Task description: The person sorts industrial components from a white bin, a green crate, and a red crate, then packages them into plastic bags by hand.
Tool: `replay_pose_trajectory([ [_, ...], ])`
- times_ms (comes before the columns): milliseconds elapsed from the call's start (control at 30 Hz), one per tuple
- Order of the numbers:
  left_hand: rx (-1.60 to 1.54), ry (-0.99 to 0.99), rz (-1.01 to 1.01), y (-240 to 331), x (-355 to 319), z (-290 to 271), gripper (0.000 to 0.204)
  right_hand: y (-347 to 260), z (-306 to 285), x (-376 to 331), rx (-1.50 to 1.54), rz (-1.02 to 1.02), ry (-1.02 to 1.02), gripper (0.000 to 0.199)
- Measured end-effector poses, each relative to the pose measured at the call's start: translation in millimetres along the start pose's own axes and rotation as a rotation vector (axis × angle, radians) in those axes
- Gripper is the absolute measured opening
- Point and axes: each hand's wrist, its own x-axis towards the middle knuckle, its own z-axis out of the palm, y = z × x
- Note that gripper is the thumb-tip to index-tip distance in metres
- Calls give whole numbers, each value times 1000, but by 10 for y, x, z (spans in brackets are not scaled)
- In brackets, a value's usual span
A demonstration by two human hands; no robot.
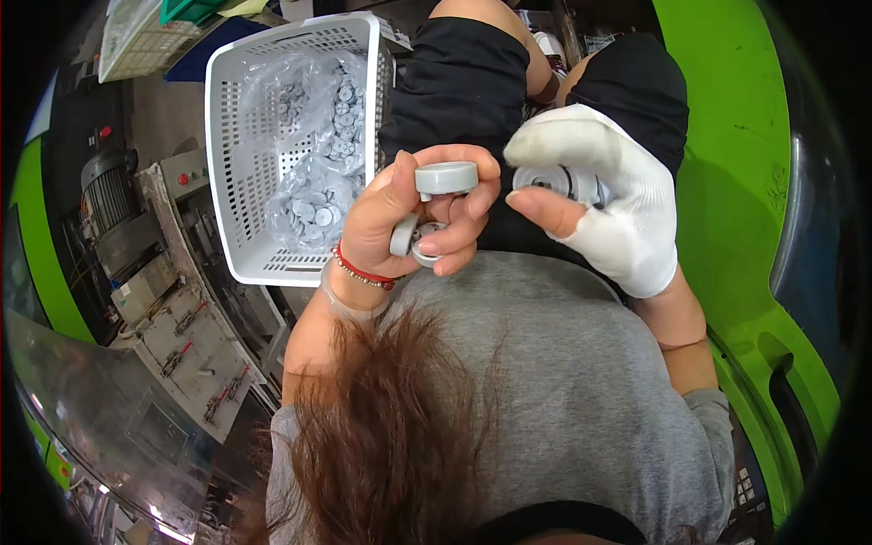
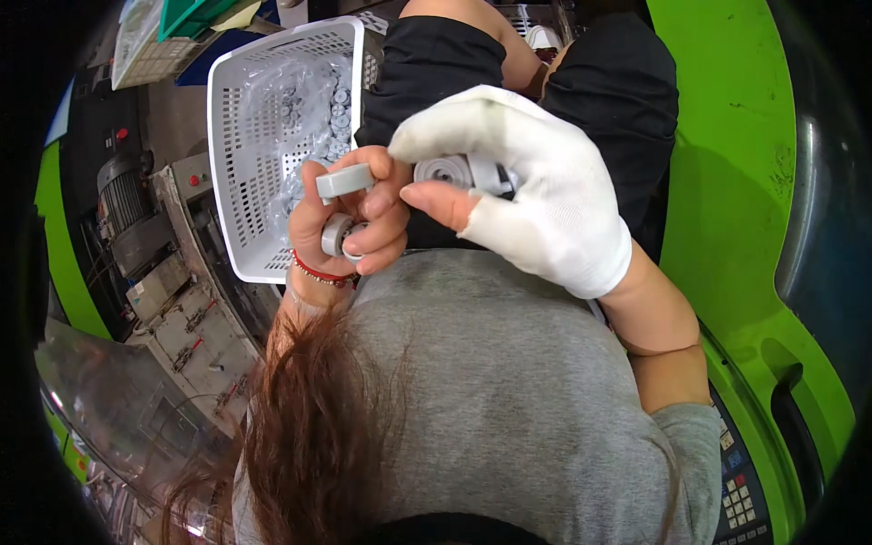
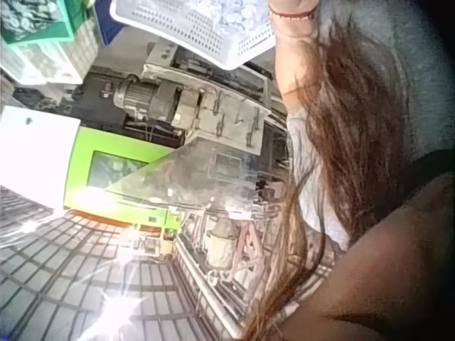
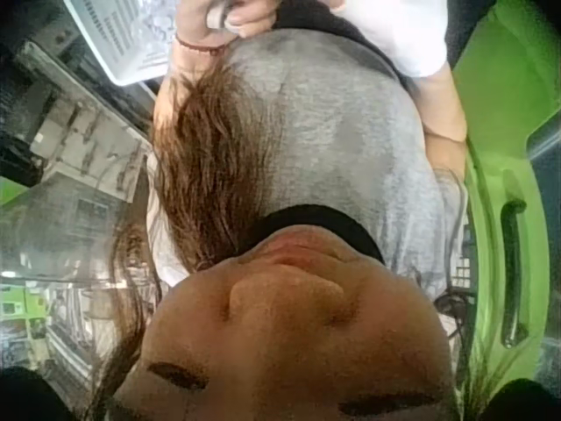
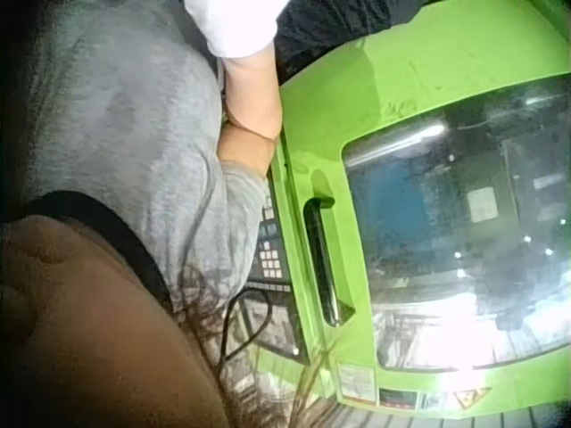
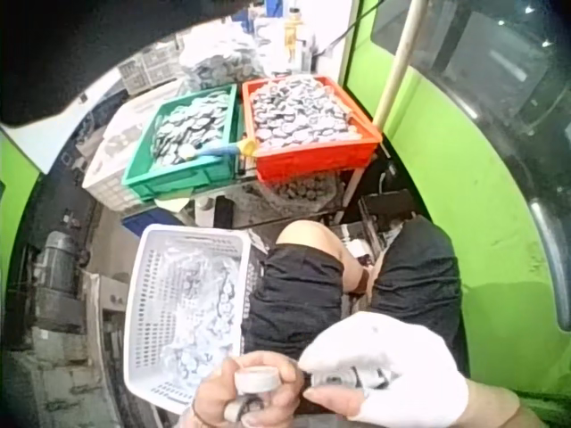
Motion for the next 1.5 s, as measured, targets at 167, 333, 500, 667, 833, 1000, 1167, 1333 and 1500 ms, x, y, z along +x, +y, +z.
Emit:
replay_pose_trajectory([
  [167, -144, -127, -11, -26, 6, -80, 62, -88, 20, 53, -144, -43, -8, 28],
  [333, -205, -138, 1, -34, 28, -51, 58, -162, 26, 83, -151, 2, 30, 25],
  [500, -179, -103, -19, -21, 22, -51, 54, -189, 46, 109, -337, -86, -10, 25],
  [667, -145, -71, -22, -14, 46, -6, 50, -216, 20, 130, -281, -42, -42, 25],
  [833, 680, 433, 79, -26, 97, 253, 45, -142, -36, 135, -414, -49, -137, 26],
  [1000, 829, 273, 174, 19, 148, 336, 58, 272, -185, 36, 867, 671, -187, 35],
  [1167, 696, 192, 172, 66, 97, 292, 45, 523, -75, 24, 1651, 750, -332, 28],
  [1333, 573, 306, 179, 96, 101, 195, 41, 620, -87, 85, 1621, 637, -378, 27],
  [1500, -79, 638, 151, 203, 160, -13, 33, 726, -150, 174, 1742, 671, -325, 25],
])
